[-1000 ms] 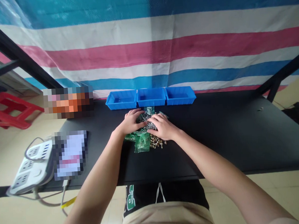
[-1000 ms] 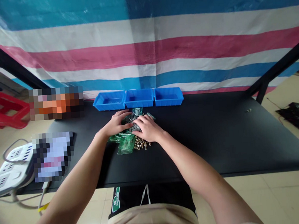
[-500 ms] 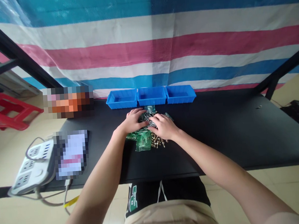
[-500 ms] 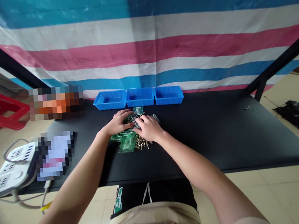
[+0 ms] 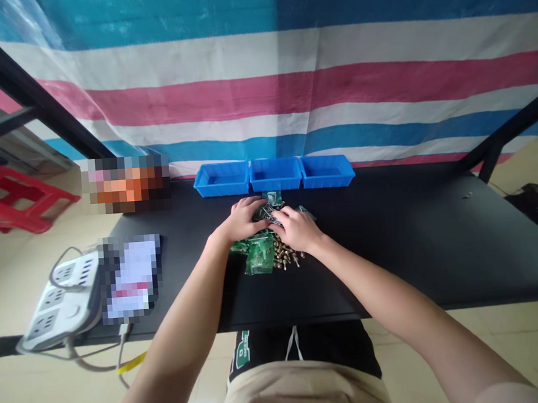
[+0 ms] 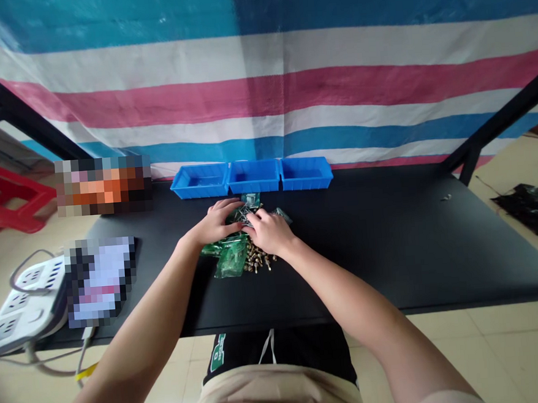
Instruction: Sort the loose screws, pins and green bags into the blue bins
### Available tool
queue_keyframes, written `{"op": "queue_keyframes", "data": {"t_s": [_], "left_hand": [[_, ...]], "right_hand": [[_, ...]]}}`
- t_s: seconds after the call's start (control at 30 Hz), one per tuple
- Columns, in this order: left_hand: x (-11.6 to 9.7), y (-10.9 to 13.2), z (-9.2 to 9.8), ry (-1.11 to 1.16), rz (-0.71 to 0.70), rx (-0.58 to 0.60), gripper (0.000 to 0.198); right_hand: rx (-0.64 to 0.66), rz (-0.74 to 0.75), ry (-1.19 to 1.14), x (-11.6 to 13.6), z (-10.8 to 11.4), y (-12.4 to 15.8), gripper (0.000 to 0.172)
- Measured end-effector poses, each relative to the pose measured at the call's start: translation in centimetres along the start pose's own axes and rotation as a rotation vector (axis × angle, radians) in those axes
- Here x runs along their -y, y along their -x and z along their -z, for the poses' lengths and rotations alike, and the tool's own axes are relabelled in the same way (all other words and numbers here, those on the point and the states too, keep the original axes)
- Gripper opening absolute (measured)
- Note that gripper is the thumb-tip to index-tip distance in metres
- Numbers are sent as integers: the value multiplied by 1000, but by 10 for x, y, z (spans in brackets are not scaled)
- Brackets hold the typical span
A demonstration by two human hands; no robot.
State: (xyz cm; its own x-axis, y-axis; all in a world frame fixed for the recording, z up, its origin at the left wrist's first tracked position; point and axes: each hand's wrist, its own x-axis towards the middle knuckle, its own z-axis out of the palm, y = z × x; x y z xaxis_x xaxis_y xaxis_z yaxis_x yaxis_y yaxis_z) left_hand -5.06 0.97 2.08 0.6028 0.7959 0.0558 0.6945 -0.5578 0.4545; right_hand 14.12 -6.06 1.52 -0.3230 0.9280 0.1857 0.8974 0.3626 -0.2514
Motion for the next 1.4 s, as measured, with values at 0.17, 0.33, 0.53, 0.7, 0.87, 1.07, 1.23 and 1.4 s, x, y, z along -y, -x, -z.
{"op": "queue_keyframes", "data": {"t_s": [0.17,0.33,0.53,0.7,0.87,1.07,1.23,1.4], "left_hand": [[-5,-1,-5,9,19,-35,63],[-9,-1,-7,4,40,-47,57],[-13,-1,-5,18,53,-25,53],[-15,-1,-4,41,85,-30,51],[-17,-2,-7,70,111,-74,52],[-18,-4,-8,190,159,-145,56],[-12,-5,-5,414,189,-198,71],[-6,-6,-6,561,221,-212,78]], "right_hand": [[-40,-15,-7,-4,-1,-1,37],[-78,-2,-7,-7,-1,-2,34],[-145,33,-28,-12,-6,-3,35],[-212,55,-62,-15,-11,-3,37],[-254,62,-79,-20,-12,-3,40],[-278,52,-119,-21,-6,-14,38],[-264,36,-134,-2,-3,-30,35],[-197,0,-145,13,-6,-40,31]]}}
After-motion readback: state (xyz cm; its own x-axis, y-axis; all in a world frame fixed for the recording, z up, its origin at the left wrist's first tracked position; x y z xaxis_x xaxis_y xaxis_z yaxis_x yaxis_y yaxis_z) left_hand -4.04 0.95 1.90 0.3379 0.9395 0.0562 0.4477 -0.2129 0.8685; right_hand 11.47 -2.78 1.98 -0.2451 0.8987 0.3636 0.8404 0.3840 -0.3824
